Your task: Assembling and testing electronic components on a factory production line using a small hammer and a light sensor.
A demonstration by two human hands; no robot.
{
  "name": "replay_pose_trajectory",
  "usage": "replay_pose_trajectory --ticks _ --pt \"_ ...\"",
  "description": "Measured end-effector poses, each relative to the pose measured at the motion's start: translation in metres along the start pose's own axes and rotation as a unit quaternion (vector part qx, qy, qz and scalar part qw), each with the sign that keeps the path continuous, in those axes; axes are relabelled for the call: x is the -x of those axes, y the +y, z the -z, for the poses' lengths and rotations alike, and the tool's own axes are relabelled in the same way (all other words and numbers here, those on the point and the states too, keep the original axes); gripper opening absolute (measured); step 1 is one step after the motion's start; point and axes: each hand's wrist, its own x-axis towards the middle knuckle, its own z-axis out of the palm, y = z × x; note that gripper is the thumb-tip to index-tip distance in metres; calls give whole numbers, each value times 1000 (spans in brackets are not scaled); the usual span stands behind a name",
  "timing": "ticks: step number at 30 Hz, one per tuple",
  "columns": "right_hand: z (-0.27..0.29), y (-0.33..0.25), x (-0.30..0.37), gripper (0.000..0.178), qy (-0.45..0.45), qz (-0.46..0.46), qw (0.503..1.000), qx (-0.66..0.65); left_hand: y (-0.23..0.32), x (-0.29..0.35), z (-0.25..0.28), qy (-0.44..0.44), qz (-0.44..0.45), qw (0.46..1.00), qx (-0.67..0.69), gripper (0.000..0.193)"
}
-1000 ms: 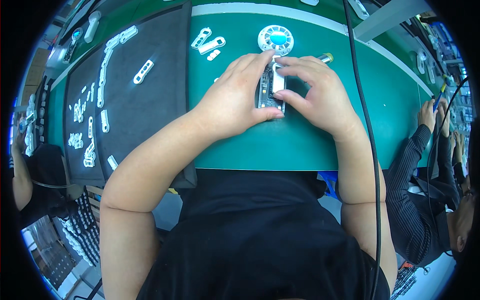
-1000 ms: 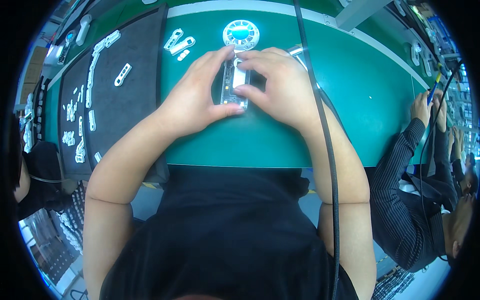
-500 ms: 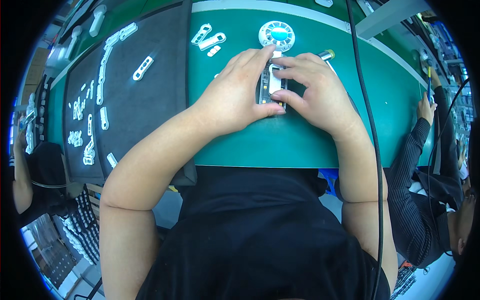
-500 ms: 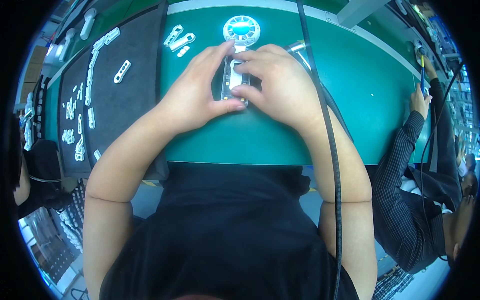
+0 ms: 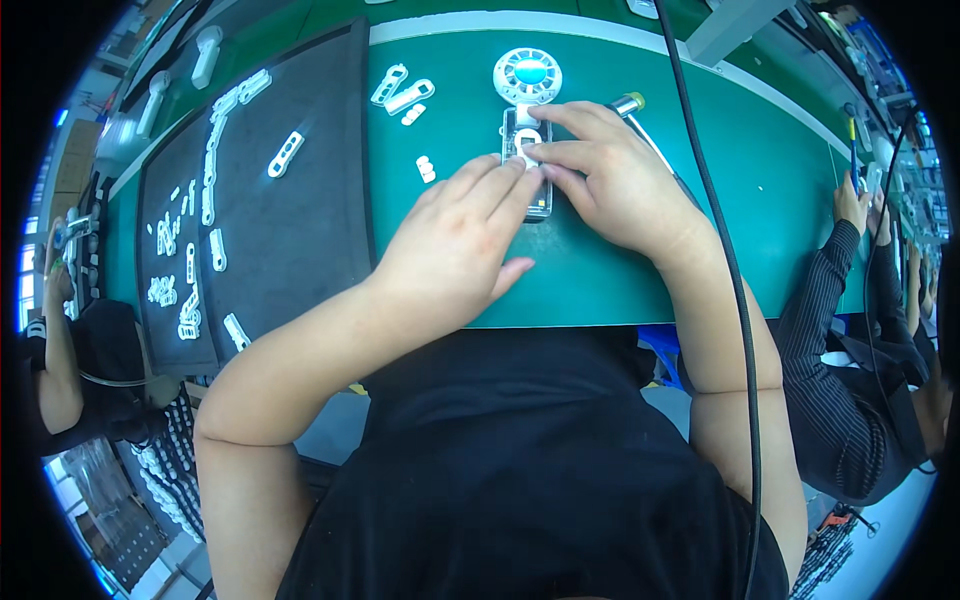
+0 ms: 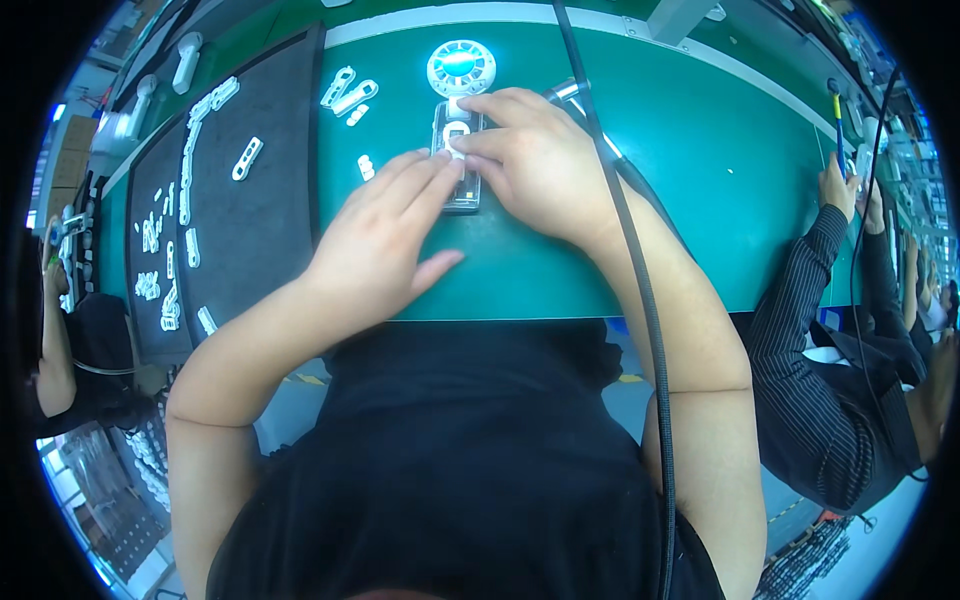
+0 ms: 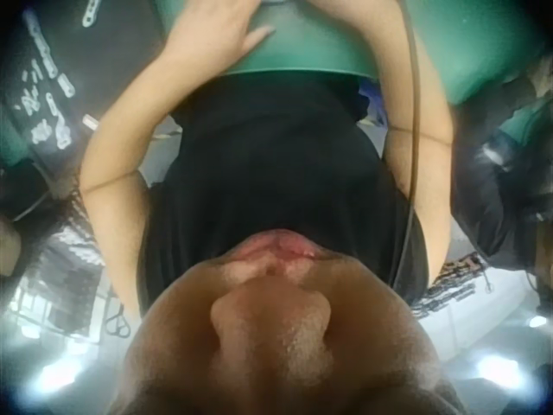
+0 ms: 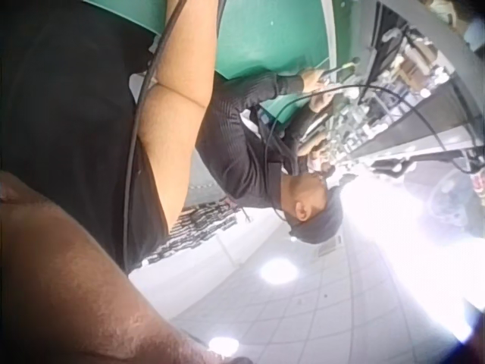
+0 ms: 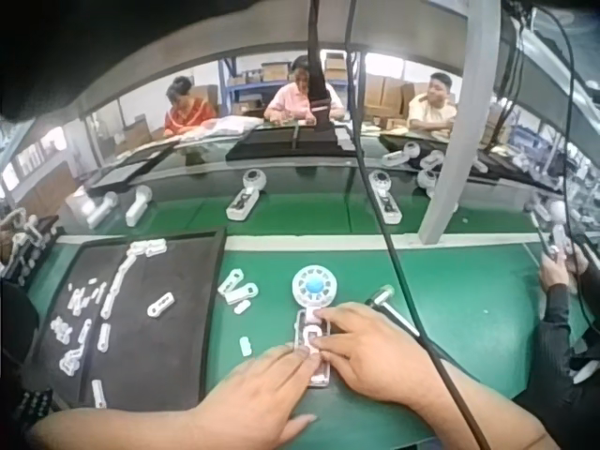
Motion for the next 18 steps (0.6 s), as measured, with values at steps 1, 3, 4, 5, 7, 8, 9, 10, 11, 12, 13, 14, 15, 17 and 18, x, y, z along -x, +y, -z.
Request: replay_pose_trajectory --ticks 1,3,4,5,7,8,9,10,11,12,13,14,15,17,18 --pt "0 -1 0 22 -1 -3 1000 4 2 1 -3 4 -6 1000 -21 80" --pt "0 -1 1 21 -1 -5 1000 10 5 3 -8 14 -18 998 -62 78" --pt "0 -1 2 24 -6 -2 1000 8 5 5 -10 16 -17 998 -64 78" --pt "0 -2 3 28 -10 0 1000 7 4 5 -12 17 -16 997 -70 77" --pt "5 -2 7 31 -14 4 1000 8 2 5 -14 19 -16 996 -80 75" --pt "11 -4 13 36 -9 -20 999 40 3 5 -15 22 -16 996 -81 75" --pt "18 -5 19 41 -3 -42 997 72 2 5 -17 31 -21 995 -94 75" --pt "24 -5 26 46 3 -65 993 103 2 5 -18 39 -27 993 -107 74" --pt "31 -4 35 46 1 -59 993 102 1 6 -19 47 -28 991 -120 74" --pt "43 -1 46 51 -42 -152 975 155 1 8 -18 50 -24 991 -120 74" --pt "52 4 53 56 -85 -243 944 207 1 9 -16 51 -23 991 -121 73" --pt "55 14 66 56 -88 -246 942 211 3 6 -17 52 -30 991 -118 72" --pt "53 25 81 51 -99 -277 934 201 4 4 -17 52 -36 991 -114 71" --pt "51 24 85 46 -112 -304 927 188 2 4 -18 51 -38 991 -118 70" --pt "52 17 90 45 -87 -289 947 110 2 5 -18 49 -41 990 -123 68"
